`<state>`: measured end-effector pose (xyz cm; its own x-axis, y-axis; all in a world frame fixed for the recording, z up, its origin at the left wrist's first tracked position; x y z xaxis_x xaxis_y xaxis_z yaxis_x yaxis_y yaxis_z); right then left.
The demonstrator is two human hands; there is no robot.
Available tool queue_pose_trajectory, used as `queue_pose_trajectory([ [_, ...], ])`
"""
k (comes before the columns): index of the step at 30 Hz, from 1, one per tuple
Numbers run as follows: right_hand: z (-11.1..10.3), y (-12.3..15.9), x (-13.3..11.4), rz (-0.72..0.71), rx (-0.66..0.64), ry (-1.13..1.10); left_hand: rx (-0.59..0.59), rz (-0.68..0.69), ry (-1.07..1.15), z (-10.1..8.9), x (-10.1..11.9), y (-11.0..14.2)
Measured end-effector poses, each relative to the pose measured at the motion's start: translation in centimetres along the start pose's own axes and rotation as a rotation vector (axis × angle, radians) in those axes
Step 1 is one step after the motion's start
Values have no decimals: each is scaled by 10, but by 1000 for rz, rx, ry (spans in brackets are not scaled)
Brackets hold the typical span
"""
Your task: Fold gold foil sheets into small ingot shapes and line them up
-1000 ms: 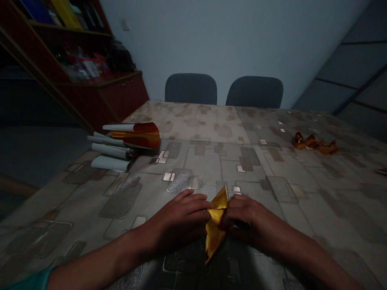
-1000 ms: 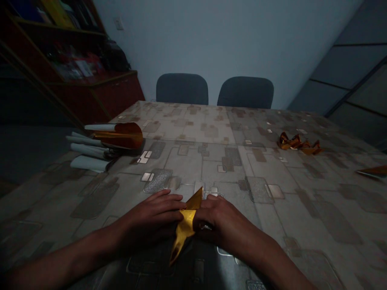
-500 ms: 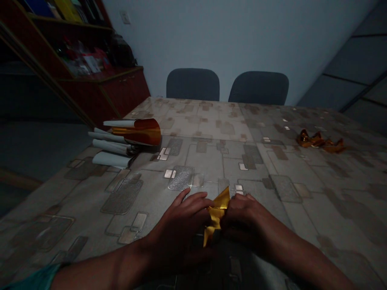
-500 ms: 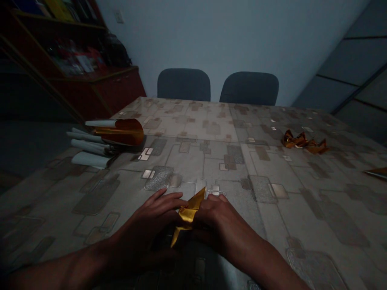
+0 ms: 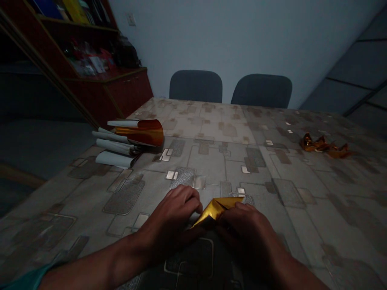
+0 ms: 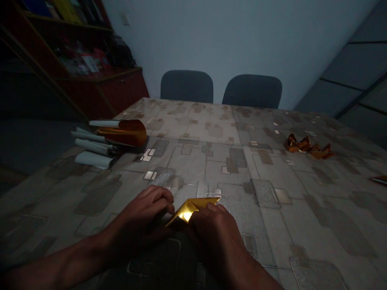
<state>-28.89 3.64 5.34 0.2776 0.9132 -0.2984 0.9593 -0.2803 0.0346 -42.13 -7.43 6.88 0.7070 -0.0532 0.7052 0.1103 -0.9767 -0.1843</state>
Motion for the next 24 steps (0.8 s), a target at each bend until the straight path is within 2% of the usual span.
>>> queue_pose_trajectory([
  [4, -10, -1, -6, -34, 87, 89, 35, 2, 8, 3, -7, 12],
  [9, -18, -8, -7, -90, 159, 229, 62, 5, 16, 4, -10, 11],
  [12, -17, -12, -6, -85, 172, 187, 75, -33, 24, 5, -10, 7],
  [17, -11, -14, -3, -62, 211, 26, 73, 30, -24, 6, -1, 5],
  [19, -8, -14, -1, -51, 208, -26, 25, 72, -36, 10, 6, 9],
  [22, -4, -14, 0, -51, 207, -56, -57, 302, -134, 18, 25, 21],
  [24, -3, -14, 0, -48, 224, -45, -62, 374, -247, 20, 33, 30],
])
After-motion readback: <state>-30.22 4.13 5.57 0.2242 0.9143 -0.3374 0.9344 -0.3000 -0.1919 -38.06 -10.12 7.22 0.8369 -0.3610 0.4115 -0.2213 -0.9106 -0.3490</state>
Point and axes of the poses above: each hand's wrist, its own y-axis away from the middle knuckle, its own z-axis out of the palm, x = y × z, the point moved 5 cm from there along -y, towards the middle knuckle, and after that the axes turned 13 degrees about y, right-handed, at the moved point
